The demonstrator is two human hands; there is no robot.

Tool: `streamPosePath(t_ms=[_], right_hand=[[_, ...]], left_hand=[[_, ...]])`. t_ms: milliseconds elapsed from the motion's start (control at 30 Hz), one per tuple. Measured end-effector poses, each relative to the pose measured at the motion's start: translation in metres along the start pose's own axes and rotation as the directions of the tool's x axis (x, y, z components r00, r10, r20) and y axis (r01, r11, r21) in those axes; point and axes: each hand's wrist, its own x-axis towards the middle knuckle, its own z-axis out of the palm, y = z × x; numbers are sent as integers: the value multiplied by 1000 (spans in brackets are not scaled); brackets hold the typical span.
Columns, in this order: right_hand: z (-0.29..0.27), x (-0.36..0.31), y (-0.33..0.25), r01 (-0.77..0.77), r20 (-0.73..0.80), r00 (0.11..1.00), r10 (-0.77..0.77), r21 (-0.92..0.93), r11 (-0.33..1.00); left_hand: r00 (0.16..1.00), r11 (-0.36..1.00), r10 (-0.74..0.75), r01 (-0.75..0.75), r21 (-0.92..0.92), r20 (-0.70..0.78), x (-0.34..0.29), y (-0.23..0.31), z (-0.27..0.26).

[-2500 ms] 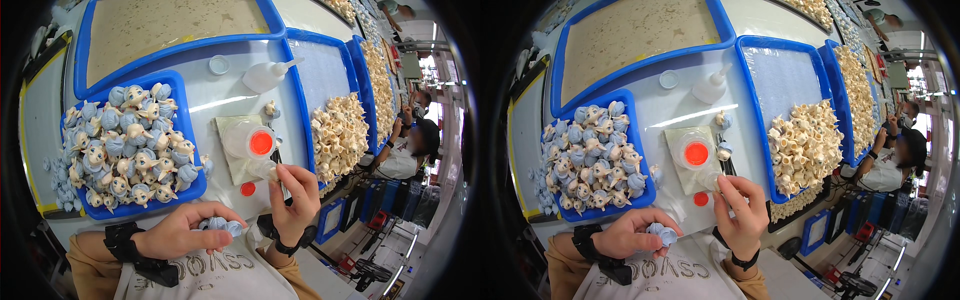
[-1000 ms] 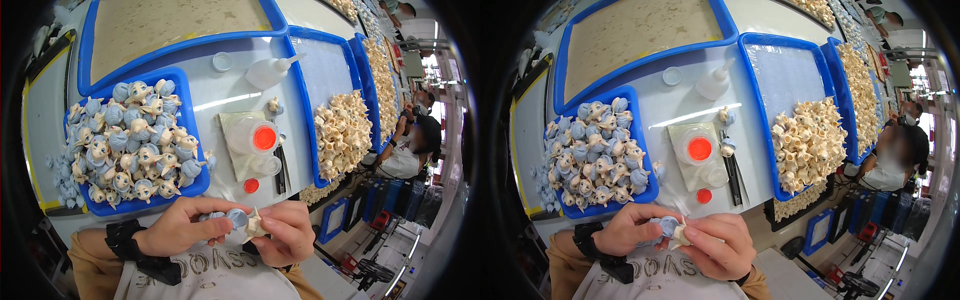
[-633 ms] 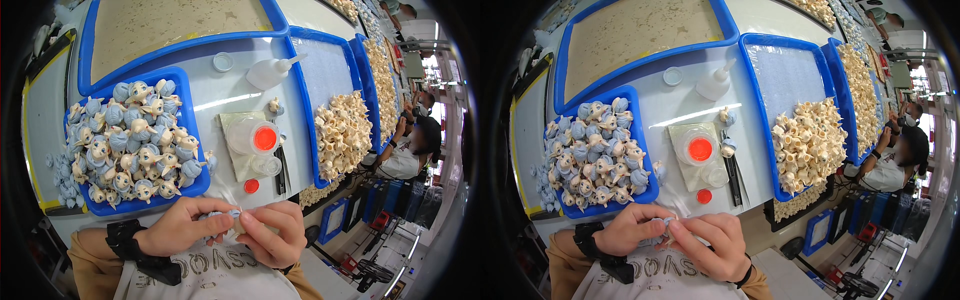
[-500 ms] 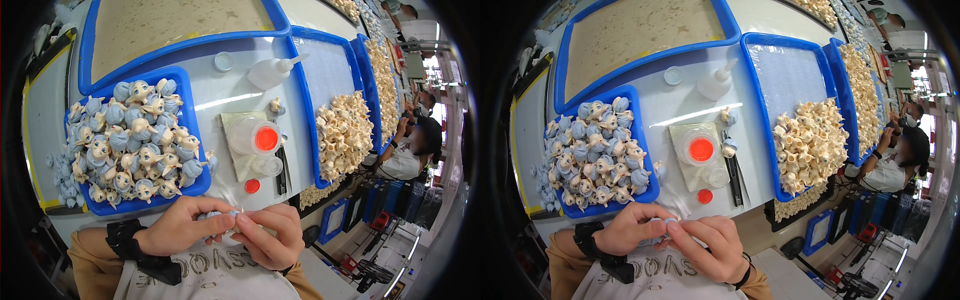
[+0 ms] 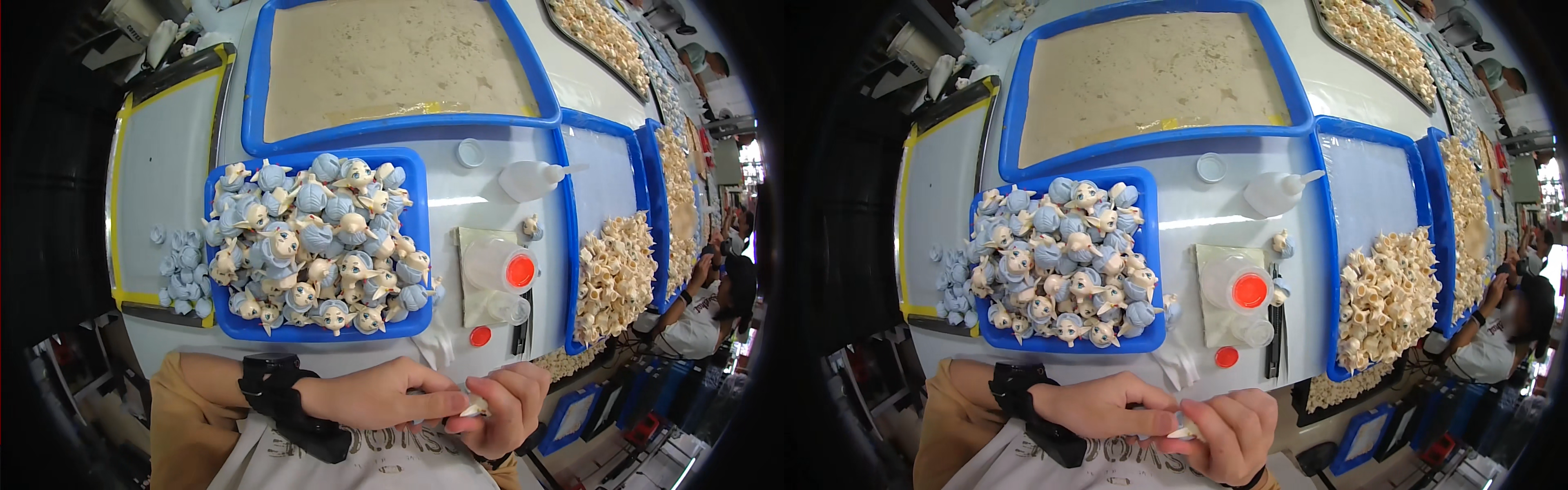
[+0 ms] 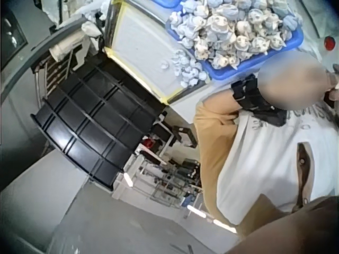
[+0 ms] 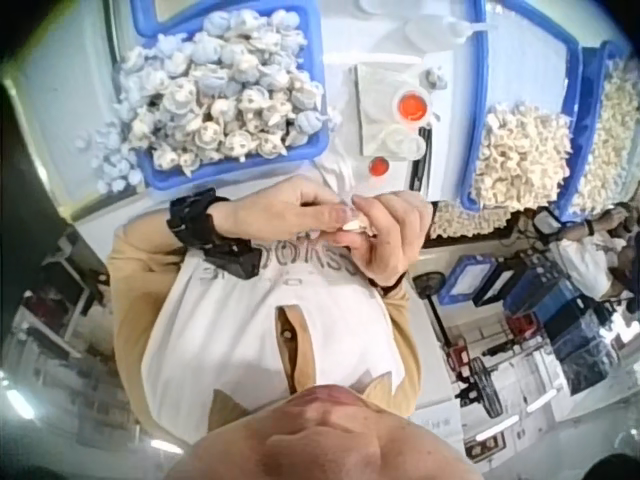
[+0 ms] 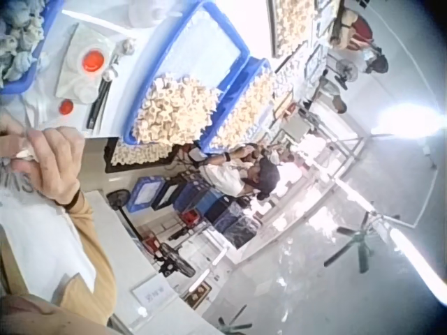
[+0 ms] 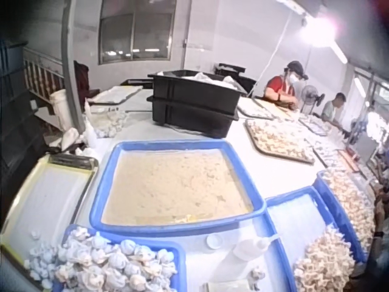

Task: The person assembles small figurines by applying glue from a squeeze bottle to the base of a head and attaching it to a body. The person handles the figurines one at a time, wiping them with a tissue after assembly, and places the finished units into a blue tray.

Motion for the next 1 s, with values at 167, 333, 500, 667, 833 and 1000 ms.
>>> streamPosePath(t_ms=[167,333,500,667,833,1000], right_hand=[[0,14,-1,184,88,977,-194,113,976],[0,-4,27,247,-254,955,-155,386,889],[-61,5,56,-60,-228,971,70,48,997],[-110,91,136,-107,-81,993,83,-356,928],[-82,156,188,124,451,797,402,-774,621],[-68,154,208,177,473,782,405,-793,583]], left_hand=[[961,923,254,-206,324,-113,-21,4,-7],[857,946,200,-295,-135,-475,-52,24,-25],[782,846,242,-460,-270,-574,-56,10,-22],[969,980,117,-148,-134,-216,-36,17,-4],[997,998,45,-46,-29,-61,-7,29,14],[981,982,185,-183,46,-63,-1,17,3]])
